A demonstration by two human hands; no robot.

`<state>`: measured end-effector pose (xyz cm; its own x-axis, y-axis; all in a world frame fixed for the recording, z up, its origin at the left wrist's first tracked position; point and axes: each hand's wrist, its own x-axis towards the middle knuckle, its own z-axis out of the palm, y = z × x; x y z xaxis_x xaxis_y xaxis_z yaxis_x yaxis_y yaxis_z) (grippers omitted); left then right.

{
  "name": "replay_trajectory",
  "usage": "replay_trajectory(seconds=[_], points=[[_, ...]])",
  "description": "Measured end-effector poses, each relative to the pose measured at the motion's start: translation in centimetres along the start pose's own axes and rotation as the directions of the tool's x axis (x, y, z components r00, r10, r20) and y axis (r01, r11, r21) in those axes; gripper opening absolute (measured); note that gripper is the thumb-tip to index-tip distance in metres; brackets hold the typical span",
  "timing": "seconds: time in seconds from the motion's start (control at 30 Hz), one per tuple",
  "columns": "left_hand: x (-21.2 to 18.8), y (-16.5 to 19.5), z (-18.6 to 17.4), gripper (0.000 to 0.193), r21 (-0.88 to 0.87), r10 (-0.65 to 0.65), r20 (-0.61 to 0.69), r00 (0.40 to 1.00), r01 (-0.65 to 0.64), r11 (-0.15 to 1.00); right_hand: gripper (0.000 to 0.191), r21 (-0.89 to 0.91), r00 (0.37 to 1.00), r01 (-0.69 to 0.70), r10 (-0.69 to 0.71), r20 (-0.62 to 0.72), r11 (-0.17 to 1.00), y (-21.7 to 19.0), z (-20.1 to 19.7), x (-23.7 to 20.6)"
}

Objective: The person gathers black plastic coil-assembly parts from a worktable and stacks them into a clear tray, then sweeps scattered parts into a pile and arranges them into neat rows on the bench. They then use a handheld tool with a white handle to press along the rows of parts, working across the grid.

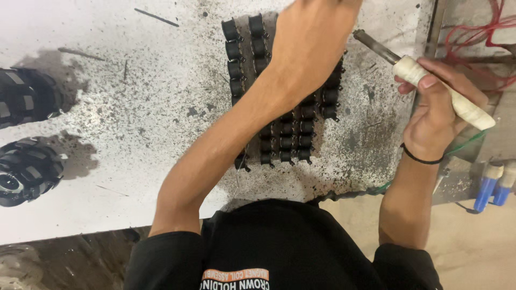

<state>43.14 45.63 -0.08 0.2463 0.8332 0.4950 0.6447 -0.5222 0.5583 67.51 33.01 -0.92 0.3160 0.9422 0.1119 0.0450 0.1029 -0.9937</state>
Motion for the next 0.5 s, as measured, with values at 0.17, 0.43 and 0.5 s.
replay_trajectory(seconds=[0.17,0.43,0.5], points=[[-3.0,-1.3,4.2,0.015,0.04,-0.117,0.066,0.991,0.115,0.993,0.025,-0.066,0.997,0.037,-0.032,0.076,0.997,0.1,0.0,0.4],[-3.8,-1.5,6.8,0.009,0.016,-0.068,0.078,0.995,0.067,0.998,0.023,-0.17,0.992,0.065,-0.045,0.119,0.983,-0.3,0.3,0.7],[-3.9,-1.3,7.3,0.008,0.03,-0.067,0.071,0.995,0.065,0.997,0.023,-0.245,0.982,0.111,-0.069,0.174,0.963,-0.8,0.4,0.9]])
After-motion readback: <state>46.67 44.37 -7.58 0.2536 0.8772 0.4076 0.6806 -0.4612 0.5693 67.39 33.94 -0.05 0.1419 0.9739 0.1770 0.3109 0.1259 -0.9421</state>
